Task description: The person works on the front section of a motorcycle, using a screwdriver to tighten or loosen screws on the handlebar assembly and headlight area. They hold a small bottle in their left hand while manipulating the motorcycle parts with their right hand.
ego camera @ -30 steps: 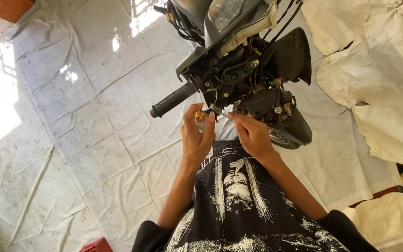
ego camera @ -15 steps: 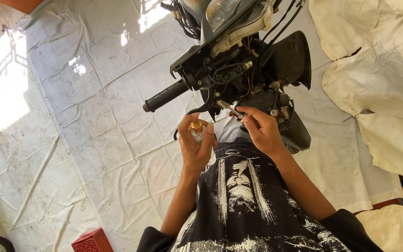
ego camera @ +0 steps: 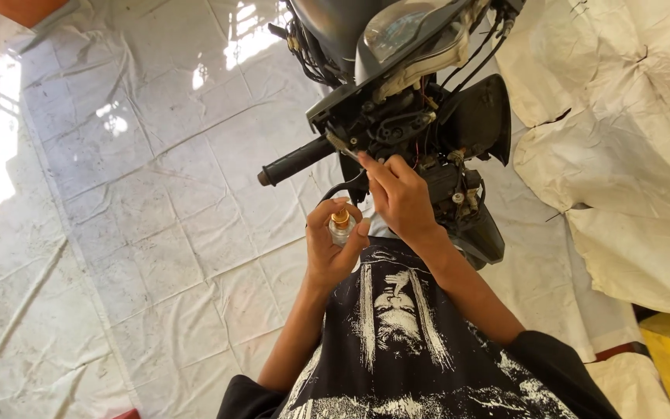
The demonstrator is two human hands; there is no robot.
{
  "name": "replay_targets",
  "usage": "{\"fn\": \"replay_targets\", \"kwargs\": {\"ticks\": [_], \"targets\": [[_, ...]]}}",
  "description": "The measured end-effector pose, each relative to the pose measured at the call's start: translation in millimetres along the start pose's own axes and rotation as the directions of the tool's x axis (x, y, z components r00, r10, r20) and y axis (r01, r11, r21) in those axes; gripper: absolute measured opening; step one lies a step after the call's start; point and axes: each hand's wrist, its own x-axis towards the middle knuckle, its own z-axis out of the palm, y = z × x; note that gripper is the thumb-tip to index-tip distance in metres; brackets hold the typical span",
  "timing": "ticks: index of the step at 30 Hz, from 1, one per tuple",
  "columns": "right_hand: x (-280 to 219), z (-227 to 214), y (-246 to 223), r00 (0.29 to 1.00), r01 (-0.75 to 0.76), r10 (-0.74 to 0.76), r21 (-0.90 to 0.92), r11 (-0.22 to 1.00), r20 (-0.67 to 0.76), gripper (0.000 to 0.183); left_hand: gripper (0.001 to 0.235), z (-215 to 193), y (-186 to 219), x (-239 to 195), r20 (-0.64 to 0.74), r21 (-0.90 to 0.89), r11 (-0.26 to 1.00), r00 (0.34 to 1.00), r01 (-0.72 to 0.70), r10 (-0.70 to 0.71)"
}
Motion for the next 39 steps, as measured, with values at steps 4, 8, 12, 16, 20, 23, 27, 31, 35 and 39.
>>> {"fn": "replay_targets", "kwargs": {"ticks": [4,8,12,16,20,23,27,31,35,39], "targets": [[-12.8,-6.2,-18.9,0.999,-0.035,0.033,-0.116,0.993,-0.019,0.026,0.042,-22.2,8.7,-2.3,-0.011,-0.043,0.999,0.999,0.031,-0.032],[-6.9,0.8,-27.0,0.992,-0.127,0.126,-0.125,0.984,-0.013,0.027,0.043,-39.1,3.8,-8.1,0.010,-0.076,0.992,0.995,0.104,-0.103],[17.9,-3.4,-48.2,0.986,-0.164,0.165,-0.125,0.978,0.001,0.027,0.044,-50.0,-1.5,-8.1,0.056,-0.118,0.988,0.994,0.102,-0.096],[-5.4,-9.1,-45.6,0.971,-0.239,0.241,-0.150,0.959,-0.001,0.028,0.043,-61.5,0.9,-12.5,0.032,-0.164,0.979,0.993,0.120,-0.116],[8.6,3.9,-39.7,0.971,-0.239,0.240,-0.149,0.960,-0.011,0.027,0.042,-66.9,-2.2,-13.4,0.040,-0.156,0.979,0.991,0.130,-0.125],[9.1,0.4,-58.4,0.960,-0.277,0.280,-0.159,0.948,-0.002,0.028,0.042,-72.6,-4.7,-19.9,0.095,-0.118,0.985,0.989,0.125,-0.114],[1.1,-4.0,-63.1,0.951,-0.308,0.309,-0.194,0.932,-0.022,0.026,0.039,-80.1,11.1,-2.1,0.139,-0.102,0.989,0.986,0.107,-0.092],[17.4,8.5,-57.4,0.965,-0.263,0.257,-0.188,0.946,-0.059,0.025,0.039,-82.1,6.7,-5.7,0.172,-0.120,0.985,0.979,0.128,-0.106],[9.9,3.7,-71.0,0.964,-0.266,0.259,-0.262,0.928,-0.063,0.027,0.041,-91.5,5.4,-1.2,0.236,-0.131,0.987,0.970,0.098,-0.065],[13.0,10.6,-60.2,0.972,-0.234,0.229,-0.283,0.930,-0.051,0.028,0.038,-97.6,12.2,-3.0,0.244,-0.133,0.982,0.965,0.135,-0.099]]}}
